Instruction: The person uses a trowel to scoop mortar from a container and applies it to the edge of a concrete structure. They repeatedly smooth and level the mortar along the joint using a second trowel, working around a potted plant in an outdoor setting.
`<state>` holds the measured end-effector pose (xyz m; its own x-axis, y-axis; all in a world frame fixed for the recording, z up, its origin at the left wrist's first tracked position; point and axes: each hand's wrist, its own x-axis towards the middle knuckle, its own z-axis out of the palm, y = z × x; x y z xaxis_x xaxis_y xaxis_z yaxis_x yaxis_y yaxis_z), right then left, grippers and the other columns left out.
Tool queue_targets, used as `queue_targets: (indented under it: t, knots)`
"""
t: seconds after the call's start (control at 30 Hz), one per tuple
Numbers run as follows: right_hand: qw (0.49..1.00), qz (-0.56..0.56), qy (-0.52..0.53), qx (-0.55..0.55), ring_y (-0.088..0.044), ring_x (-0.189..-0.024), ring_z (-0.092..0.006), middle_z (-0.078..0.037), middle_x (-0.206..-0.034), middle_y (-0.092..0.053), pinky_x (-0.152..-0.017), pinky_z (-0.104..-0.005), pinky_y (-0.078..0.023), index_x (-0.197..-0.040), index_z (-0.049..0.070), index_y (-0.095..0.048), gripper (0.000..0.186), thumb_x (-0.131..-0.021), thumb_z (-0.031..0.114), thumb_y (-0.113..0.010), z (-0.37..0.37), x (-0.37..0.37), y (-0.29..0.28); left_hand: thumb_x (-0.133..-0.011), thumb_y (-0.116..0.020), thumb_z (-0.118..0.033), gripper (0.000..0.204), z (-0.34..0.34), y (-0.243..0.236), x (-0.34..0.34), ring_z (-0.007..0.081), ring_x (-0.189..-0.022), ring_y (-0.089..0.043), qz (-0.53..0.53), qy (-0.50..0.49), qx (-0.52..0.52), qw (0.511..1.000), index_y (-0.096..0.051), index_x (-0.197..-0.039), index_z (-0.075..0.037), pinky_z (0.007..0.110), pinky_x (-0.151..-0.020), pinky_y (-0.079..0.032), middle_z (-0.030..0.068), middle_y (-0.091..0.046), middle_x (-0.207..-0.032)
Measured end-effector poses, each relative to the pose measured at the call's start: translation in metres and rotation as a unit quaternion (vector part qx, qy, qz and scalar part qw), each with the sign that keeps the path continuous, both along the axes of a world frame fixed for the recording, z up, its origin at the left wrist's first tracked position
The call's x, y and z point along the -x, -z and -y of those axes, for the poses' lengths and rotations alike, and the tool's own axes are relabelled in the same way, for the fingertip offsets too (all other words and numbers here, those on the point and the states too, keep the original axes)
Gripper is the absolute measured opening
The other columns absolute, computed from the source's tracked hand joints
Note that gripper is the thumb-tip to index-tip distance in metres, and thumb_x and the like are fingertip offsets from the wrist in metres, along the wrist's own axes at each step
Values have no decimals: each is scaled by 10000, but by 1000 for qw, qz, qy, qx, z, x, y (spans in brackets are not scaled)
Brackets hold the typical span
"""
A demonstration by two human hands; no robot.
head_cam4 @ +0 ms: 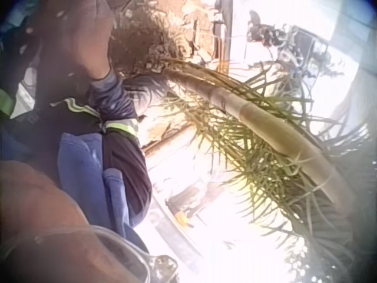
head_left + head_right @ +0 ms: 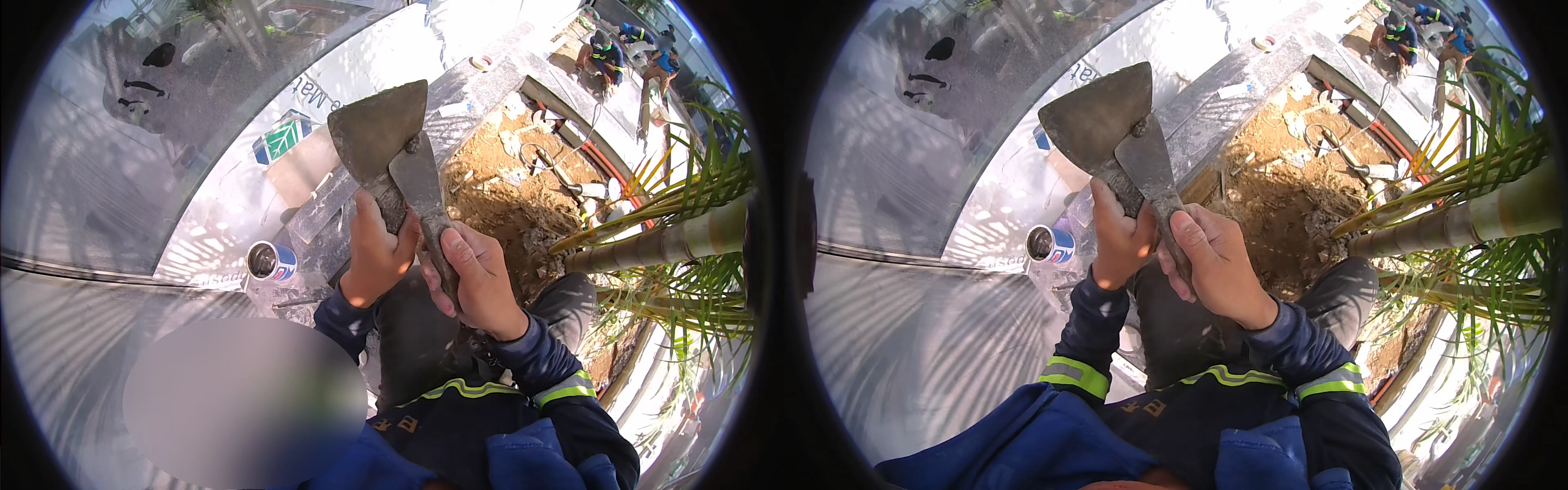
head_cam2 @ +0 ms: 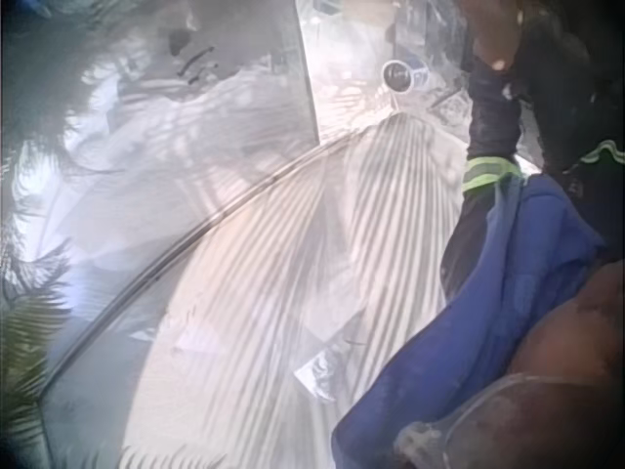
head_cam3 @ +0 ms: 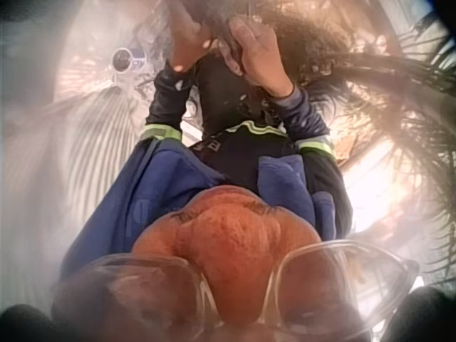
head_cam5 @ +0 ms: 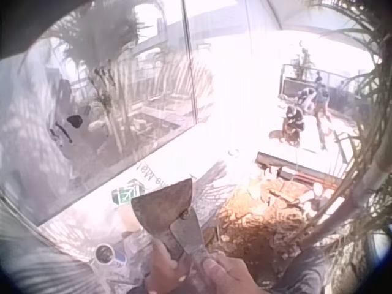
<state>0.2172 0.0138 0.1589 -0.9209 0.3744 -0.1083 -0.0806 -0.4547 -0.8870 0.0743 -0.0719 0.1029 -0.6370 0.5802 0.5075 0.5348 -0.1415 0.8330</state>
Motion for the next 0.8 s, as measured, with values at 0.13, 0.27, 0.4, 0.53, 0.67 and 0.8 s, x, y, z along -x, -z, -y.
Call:
queue_targets:
  t: [0.13,0.27,0.4,0.53,0.67,0.8]
  knots:
    - [999,-39,27,16,-443,-418,-87,-66,-748,-583,-379,-226,-353,-1115,-15,-559,412,-1123,375,-428,-25,8,-9,-953,-715,-113,397,3,9,-5,200,-864,-658,-58,-3,29,998,-474,-1215,63,342,-798,-529,127,-665,-970]
    - [997,-45,59,24,-451,-420,-95,-71,-750,-587,-380,-220,-353,-1119,-21,-554,432,-1120,393,-428,-31,11,-24,-968,-692,-104,329,5,10,-7,186,-846,-645,-19,-19,29,999,-499,-1182,54,340,-768,-527,113,-664,-965]
    - [998,3,-12,60,-456,-425,-100,-83,-754,-590,-387,-229,-366,-1136,-13,-546,439,-1117,409,-426,7,-16,-9,-938,-698,-104,340,-1,-8,-4,352,-854,-692,80,-66,-9,995,-513,-1158,77,408,-769,-524,216,-684,-981]
    - [991,-3,-38,129,-466,-429,-102,-86,-758,-596,-385,-236,-367,-1155,-7,-541,424,-1111,405,-454,21,-17,-1,-931,-717,-109,380,-9,-7,-2,235,-875,-661,-38,-119,-45,991,-510,-1209,46,348,-788,-523,120,-668,-990]
    - [992,-2,-49,112,-468,-429,-103,-80,-739,-593,-382,-234,-364,-1133,-9,-557,425,-1106,407,-471,23,-6,-2,-903,-754,-110,434,-1,-11,-8,206,-871,-655,-8,-92,-21,996,-508,-1232,31,336,-801,-524,91,-668,-993]
    - [997,-19,-2,75,-459,-417,-103,-71,-712,-578,-378,-229,-358,-1115,-12,-569,432,-1109,406,-462,11,-4,-3,-905,-743,-145,412,-2,-3,-12,360,-841,-702,-45,-80,-22,996,-532,-1187,69,409,-753,-537,198,-689,-968]
